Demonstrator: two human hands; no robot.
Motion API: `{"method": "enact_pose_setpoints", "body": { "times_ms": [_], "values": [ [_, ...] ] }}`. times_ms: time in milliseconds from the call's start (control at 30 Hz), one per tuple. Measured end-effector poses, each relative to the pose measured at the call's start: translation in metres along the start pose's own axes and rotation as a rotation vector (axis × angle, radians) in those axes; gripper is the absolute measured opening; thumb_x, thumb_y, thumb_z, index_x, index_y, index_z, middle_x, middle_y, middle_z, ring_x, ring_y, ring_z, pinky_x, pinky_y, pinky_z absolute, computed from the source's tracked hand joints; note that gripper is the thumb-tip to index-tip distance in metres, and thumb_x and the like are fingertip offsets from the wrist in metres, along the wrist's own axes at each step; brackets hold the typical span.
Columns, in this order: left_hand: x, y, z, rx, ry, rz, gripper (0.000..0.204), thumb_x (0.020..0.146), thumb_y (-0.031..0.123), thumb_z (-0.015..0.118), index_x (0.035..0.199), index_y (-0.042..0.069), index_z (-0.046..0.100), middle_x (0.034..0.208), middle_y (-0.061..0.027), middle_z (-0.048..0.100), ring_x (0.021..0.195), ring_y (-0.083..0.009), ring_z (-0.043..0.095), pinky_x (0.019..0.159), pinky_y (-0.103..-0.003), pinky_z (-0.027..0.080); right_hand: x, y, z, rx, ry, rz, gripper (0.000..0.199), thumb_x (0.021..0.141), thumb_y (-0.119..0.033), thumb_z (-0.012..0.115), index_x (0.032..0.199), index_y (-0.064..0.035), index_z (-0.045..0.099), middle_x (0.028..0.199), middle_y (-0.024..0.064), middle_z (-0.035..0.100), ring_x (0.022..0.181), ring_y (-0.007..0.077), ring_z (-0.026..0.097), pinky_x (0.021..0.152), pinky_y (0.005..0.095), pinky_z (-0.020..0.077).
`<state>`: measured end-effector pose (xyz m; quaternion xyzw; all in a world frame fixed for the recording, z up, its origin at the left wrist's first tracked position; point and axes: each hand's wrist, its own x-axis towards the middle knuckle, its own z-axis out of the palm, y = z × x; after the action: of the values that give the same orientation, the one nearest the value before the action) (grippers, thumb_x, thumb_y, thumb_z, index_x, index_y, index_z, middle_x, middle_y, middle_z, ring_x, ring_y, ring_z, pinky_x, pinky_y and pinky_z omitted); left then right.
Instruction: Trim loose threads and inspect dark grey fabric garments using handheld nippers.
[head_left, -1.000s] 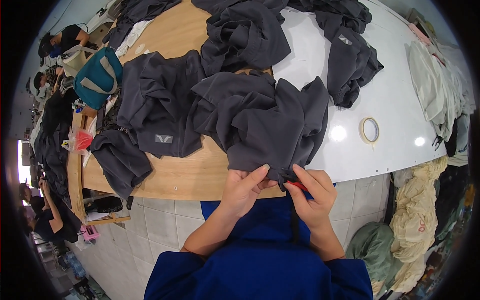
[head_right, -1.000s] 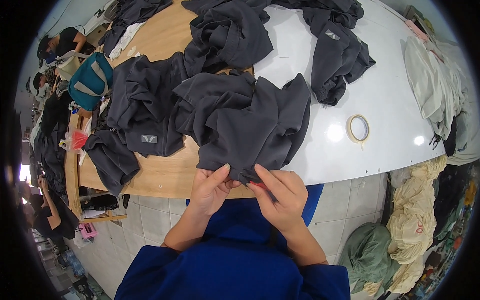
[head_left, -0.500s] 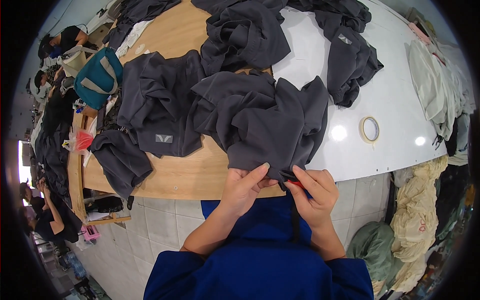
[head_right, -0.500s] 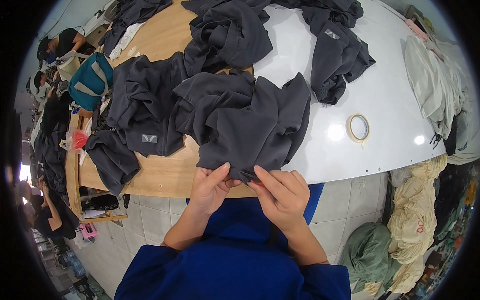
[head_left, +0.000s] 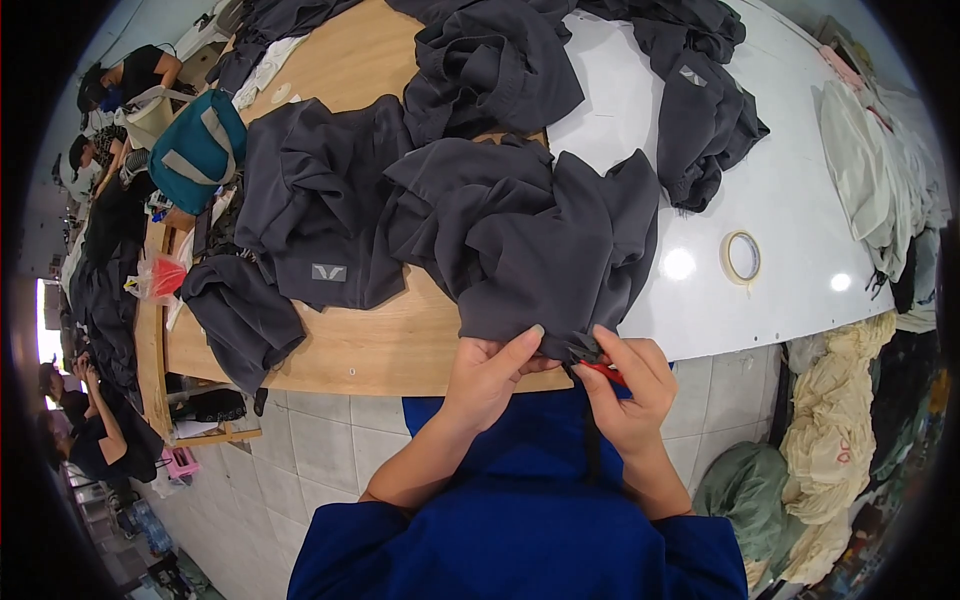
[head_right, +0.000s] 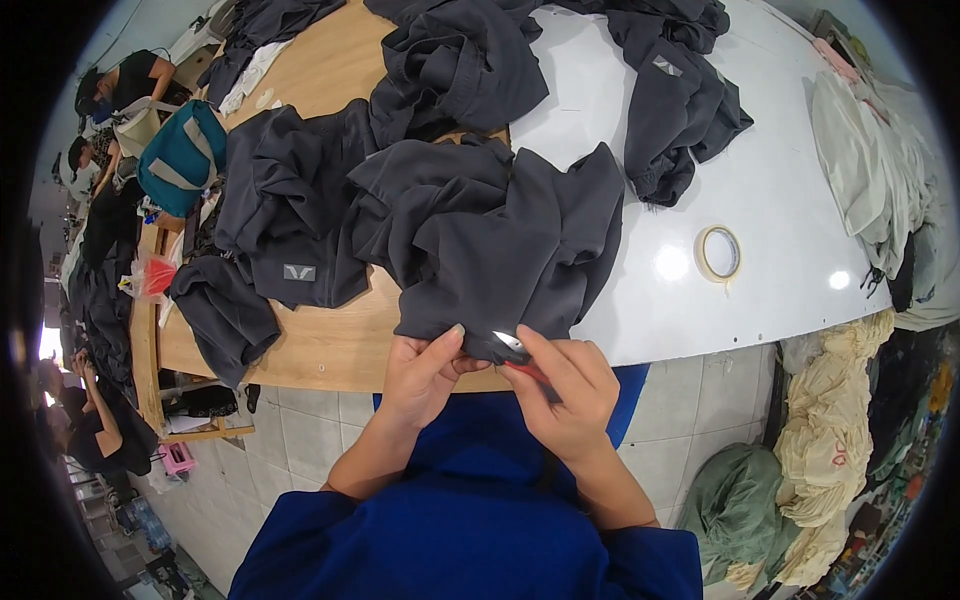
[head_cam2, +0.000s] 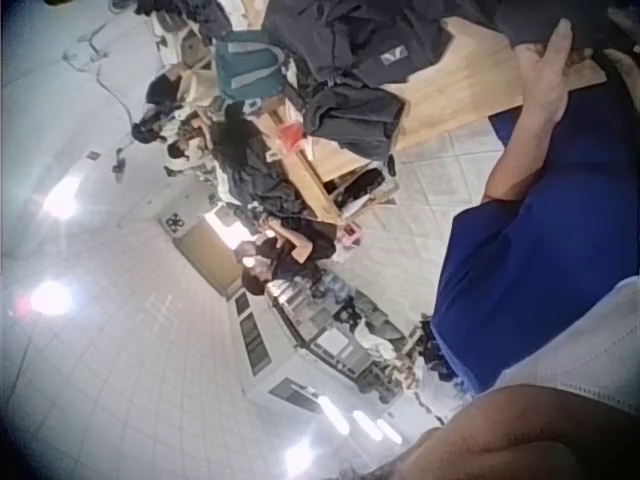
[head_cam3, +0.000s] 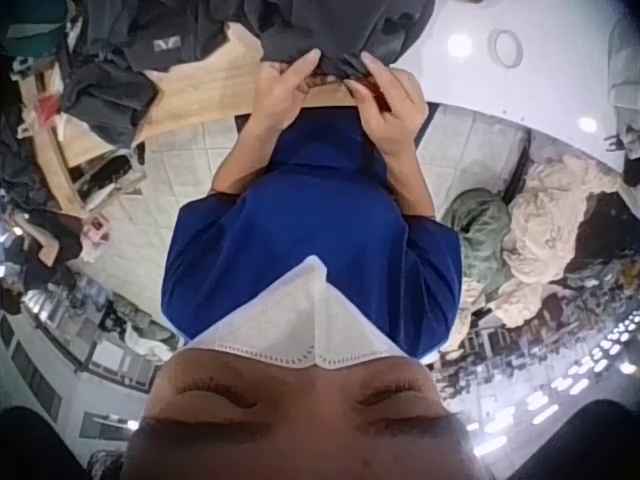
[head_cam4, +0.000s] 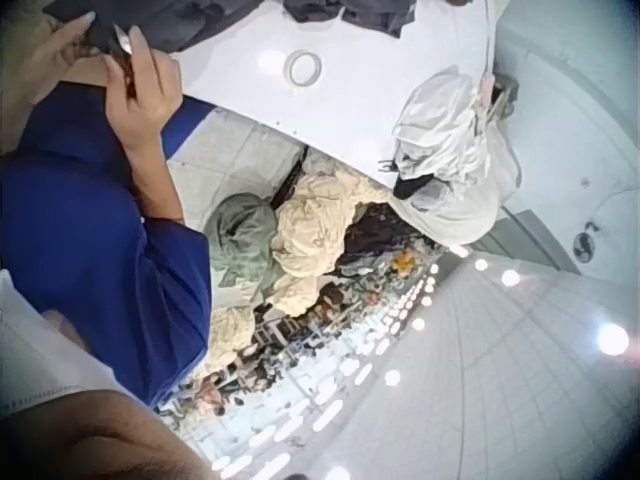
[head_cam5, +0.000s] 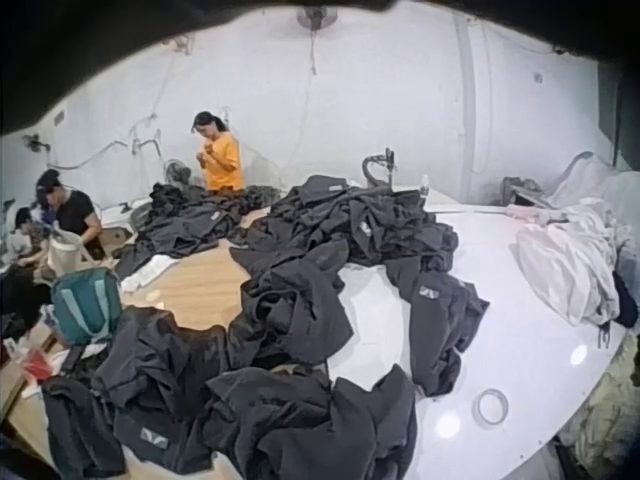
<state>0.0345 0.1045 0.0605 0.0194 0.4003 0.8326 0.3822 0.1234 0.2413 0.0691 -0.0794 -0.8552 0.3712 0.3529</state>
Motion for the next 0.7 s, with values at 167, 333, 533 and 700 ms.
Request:
{"method": "enact_pose_setpoints", "body": {
  "times_ms": [167, 333, 533, 700],
  "values": [
    [-0.002, -0.001, 0.002, -0.036, 0.035, -0.040, 0.026, 0.093, 0.014, 0.049, 0.115, 0.000, 0.047, 0.104, -0.0112, 0.060, 0.091, -0.0190, 0.062, 0.077, -0.031, 0.054, 0.002, -0.015, 0.006, 0.270, 0.104, 0.213, 0.050, 0.060, -0.003, 0.076, 0.108, -0.0037, 0.063, 0.064, 0.0048, 0.054, 0.056, 0.0152, 0.052, 0.046, 0.0243, 0.0391],
    [-0.004, -0.010, -0.010, -0.101, -0.060, -0.062, 0.038, 0.097, 0.030, 0.039, 0.118, 0.000, 0.046, 0.099, -0.0095, 0.059, 0.085, -0.0159, 0.060, 0.084, -0.034, 0.050, -0.008, 0.000, 0.005, 0.044, -0.165, 0.098, 0.042, 0.065, -0.001, 0.075, 0.105, -0.0001, 0.063, 0.067, 0.0047, 0.054, 0.053, 0.0113, 0.046, 0.048, 0.0220, 0.0354],
    [0.000, -0.003, -0.024, 0.029, -0.479, 0.214, 0.058, 0.096, 0.044, 0.035, 0.130, -0.003, 0.039, 0.092, -0.0084, 0.058, 0.087, -0.0137, 0.054, 0.079, -0.028, 0.043, -0.011, 0.006, -0.009, 0.649, -0.203, 0.666, 0.011, 0.082, -0.005, 0.060, 0.092, 0.0001, 0.064, 0.064, -0.0026, 0.052, 0.053, 0.0064, 0.043, 0.050, 0.0225, 0.0357],
    [0.003, 0.024, 0.013, 1.457, -0.175, 0.832, 0.030, 0.085, 0.030, 0.055, 0.104, 0.010, 0.065, 0.106, -0.0142, 0.058, 0.108, -0.0256, 0.045, 0.098, -0.042, 0.020, -0.006, 0.006, -0.017, 1.279, -0.296, 1.001, 0.015, 0.089, -0.014, 0.055, 0.084, -0.0003, 0.060, 0.067, -0.0022, 0.052, 0.055, 0.0033, 0.041, 0.050, 0.0177, 0.0307]
  ]
}}
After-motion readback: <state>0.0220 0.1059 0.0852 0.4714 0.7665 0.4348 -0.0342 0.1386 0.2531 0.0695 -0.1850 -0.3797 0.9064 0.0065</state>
